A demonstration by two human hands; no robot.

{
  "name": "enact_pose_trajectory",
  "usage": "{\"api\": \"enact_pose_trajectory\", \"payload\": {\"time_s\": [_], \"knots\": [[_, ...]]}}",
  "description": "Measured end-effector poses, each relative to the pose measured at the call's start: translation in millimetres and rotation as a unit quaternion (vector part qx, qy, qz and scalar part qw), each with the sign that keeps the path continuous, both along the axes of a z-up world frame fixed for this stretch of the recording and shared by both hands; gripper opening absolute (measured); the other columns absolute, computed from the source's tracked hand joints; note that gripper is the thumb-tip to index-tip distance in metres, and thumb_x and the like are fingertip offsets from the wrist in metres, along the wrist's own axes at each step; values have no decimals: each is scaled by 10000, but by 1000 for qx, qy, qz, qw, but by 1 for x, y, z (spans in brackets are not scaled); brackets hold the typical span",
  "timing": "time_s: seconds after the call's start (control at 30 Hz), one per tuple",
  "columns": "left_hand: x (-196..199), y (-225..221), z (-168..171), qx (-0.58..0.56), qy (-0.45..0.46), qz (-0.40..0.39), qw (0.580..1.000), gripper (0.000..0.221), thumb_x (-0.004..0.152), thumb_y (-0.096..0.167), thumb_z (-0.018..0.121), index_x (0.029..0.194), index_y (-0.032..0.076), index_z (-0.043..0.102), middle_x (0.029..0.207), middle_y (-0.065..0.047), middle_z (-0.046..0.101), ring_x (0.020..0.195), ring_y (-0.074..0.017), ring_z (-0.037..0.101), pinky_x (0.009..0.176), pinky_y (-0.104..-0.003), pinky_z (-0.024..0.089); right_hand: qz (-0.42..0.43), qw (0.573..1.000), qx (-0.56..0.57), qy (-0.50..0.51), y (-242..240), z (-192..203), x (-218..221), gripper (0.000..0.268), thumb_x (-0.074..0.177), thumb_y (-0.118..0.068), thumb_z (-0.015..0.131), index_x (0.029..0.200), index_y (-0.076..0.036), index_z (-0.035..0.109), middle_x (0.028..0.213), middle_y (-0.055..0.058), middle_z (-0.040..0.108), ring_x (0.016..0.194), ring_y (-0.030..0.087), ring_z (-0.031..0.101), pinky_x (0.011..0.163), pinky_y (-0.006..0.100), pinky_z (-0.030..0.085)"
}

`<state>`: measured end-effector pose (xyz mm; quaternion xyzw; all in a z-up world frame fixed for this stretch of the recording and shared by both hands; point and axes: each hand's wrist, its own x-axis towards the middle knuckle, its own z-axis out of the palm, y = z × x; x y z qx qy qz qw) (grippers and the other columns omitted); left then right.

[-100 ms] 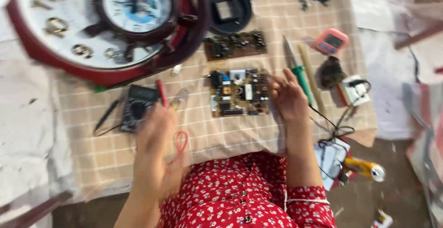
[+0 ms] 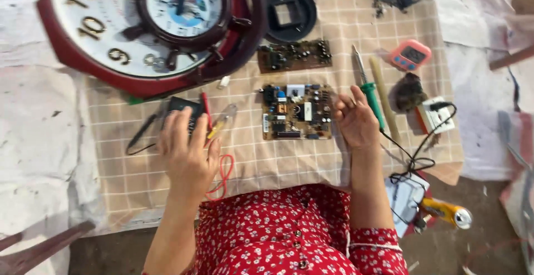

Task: Testing a circuit board using a digital multimeter and probes to check for electrical continuity or voltage.

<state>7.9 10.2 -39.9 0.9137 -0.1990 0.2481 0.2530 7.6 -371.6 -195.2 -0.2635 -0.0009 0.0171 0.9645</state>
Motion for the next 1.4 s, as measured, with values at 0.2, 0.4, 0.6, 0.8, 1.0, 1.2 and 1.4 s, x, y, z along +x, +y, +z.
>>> {"api": "enact_pose_trajectory", "payload": {"time_s": [0.2, 0.4, 0.6, 0.8, 1.0, 1.2, 1.4], "knots": [[13, 19, -54, 86, 28, 97, 991, 291, 745, 299, 609, 1005, 166, 613, 1078, -50, 537, 976, -242, 512, 776, -355, 374, 7, 1000, 6, -7, 4, 10, 2, 435, 853, -127, 390, 1285, -161, 435, 1169, 185, 538, 1006, 283, 553, 831, 368, 468], [19, 14, -73, 131, 83, 101, 983, 366, 637, 368, 674, 920, 148, 602, 1113, -90, 511, 1069, -292, 447, 825, -417, 344, 3, 999, -34, 3, 6, 17, 1, 429, 857, -130, 373, 1278, -160, 454, 1168, 175, 546, 1010, 269, 539, 836, 351, 455], [21, 1, -83, 150, 62, 115, 980, 279, 637, 272, 679, 830, 113, 556, 1143, -127, 486, 1153, -311, 390, 915, -459, 274, -11, 997, -76, 3, 9, 18, -3, 433, 862, -109, 342, 1282, -141, 442, 1166, 173, 541, 987, 262, 528, 829, 334, 444], [21, -5, -65, 107, 12, 81, 991, 132, 749, 239, 583, 770, 124, 521, 1083, -105, 529, 1135, -291, 440, 939, -449, 230, -30, 995, -95, 14, 14, 26, -4, 413, 865, -97, 346, 1267, -114, 442, 1141, 193, 543, 946, 274, 531, 802, 335, 456], [15, 1, -84, 45, 0, 47, 998, 181, 837, 315, 520, 882, 147, 572, 673, 7, 523, 723, -151, 560, 691, -321, 395, -41, 990, -133, 30, 20, 29, -5, 400, 865, -89, 355, 1256, -102, 440, 1122, 208, 546, 922, 284, 547, 779, 335, 477], [3, -15, -115, 82, 73, 23, 994, 233, 825, 386, 495, 901, 170, 540, 651, 0, 510, 580, -163, 549, 528, -288, 424, -61, 984, -167, 18, 24, 29, -6, 406, 848, -77, 363, 1248, -89, 427, 1096, 230, 537, 891, 306, 568, 766, 347, 501], [40, 34, -87, 73, 17, 81, 994, 108, 825, 159, 535, 866, 64, 563, 760, -103, 508, 667, -262, 505, 592, -329, 402, -194, 894, -402, -27, 42, 51, -4, 304, 856, 21, 331, 1142, -23, 426, 874, 218, 520, 705, 261, 513, 646, 328, 484]]}}
